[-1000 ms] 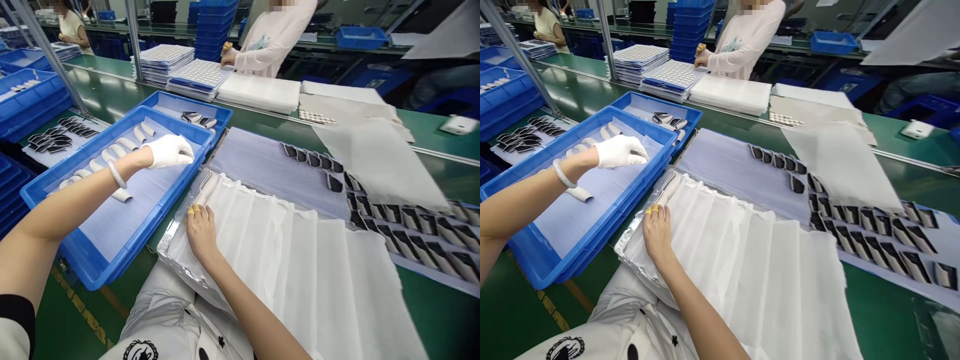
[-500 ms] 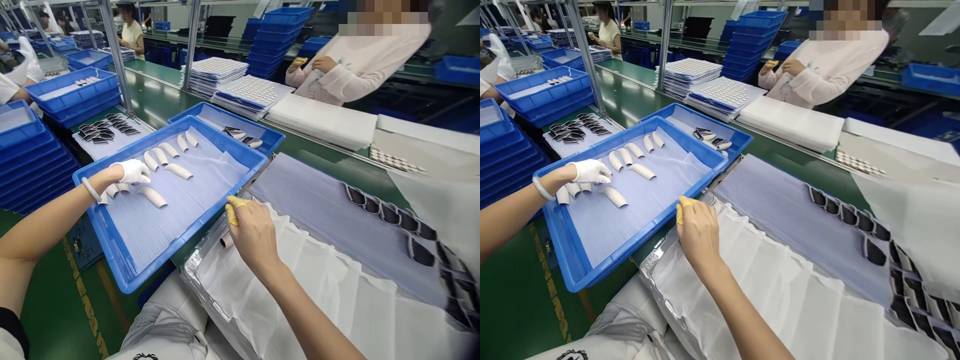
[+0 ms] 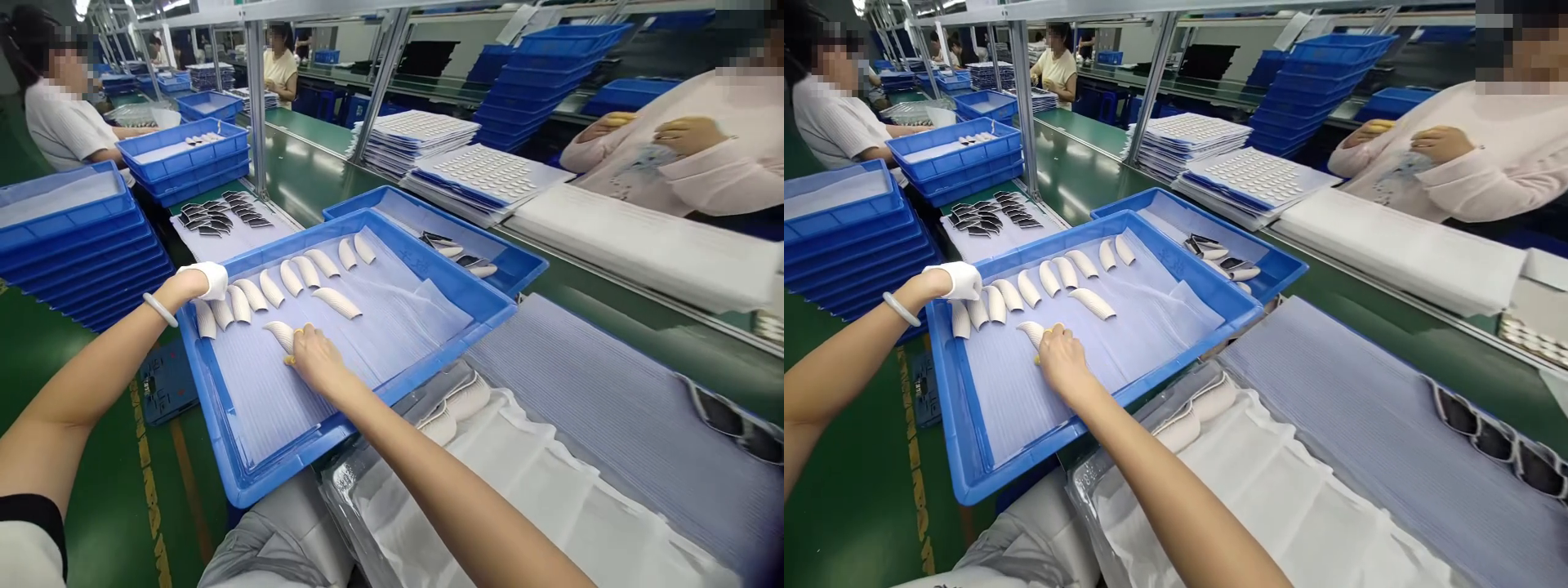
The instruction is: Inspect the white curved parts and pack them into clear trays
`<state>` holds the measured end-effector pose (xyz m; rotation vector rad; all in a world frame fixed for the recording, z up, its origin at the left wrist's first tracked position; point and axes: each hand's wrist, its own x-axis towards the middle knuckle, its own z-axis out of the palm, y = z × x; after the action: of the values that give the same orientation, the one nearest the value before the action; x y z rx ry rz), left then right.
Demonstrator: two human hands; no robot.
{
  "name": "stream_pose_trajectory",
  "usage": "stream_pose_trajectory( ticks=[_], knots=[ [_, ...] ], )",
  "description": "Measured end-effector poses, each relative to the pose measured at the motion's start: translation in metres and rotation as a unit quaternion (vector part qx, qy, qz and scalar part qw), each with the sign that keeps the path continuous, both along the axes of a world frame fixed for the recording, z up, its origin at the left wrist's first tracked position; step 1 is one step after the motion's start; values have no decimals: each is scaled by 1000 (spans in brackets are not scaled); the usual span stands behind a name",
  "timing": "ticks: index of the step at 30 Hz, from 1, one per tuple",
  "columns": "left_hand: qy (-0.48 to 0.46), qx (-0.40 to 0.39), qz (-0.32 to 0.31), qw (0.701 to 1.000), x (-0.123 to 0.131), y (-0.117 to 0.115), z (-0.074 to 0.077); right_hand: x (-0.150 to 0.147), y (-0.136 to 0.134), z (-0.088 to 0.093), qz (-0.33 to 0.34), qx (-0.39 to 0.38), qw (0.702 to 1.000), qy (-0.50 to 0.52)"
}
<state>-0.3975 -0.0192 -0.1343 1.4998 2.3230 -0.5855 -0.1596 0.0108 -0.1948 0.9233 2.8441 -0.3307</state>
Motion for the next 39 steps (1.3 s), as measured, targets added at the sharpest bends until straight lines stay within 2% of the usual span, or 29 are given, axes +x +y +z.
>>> stream_pose_trajectory(
  ticks=[6,11,16,20,22,25,28,30,31,33,34,35,37,39],
  knots=[
    [10,-47,-7,999,-5,-18,-11,-2,4,-6,-7,-6,1000,-15],
    [-24,-30,14,999,-16,-26,-13,1,0,-4,-21,-7,1000,-9],
    [-35,56,97,993,-14,-22,-18,8,-5,-3,-42,-13,999,-5],
    [-77,114,161,977,-8,-15,-29,15,-7,-1,-61,-35,997,19],
    [-108,156,180,965,-6,-15,-30,20,-8,4,-77,-53,994,49],
    [-164,251,188,935,1,-25,-21,33,-11,17,-114,-93,982,119],
    [-232,353,164,891,24,-44,-2,51,-20,31,-149,-153,958,192],
    [-294,389,135,862,49,-59,10,65,-31,38,-168,-228,923,260],
    [-334,403,118,844,64,-66,15,72,-38,40,-180,-290,887,311],
    [-513,399,93,754,97,-78,22,85,-54,45,-202,-438,772,413],
    [-566,383,87,725,112,-83,23,90,-63,48,-209,-506,707,447],
    [-602,370,90,701,127,-86,23,95,-71,50,-212,-558,655,463],
    [-641,359,106,670,152,-91,20,104,-87,53,-208,-619,606,454],
    [-654,367,125,650,170,-95,15,112,-100,54,-204,-650,580,446]
  ],
)
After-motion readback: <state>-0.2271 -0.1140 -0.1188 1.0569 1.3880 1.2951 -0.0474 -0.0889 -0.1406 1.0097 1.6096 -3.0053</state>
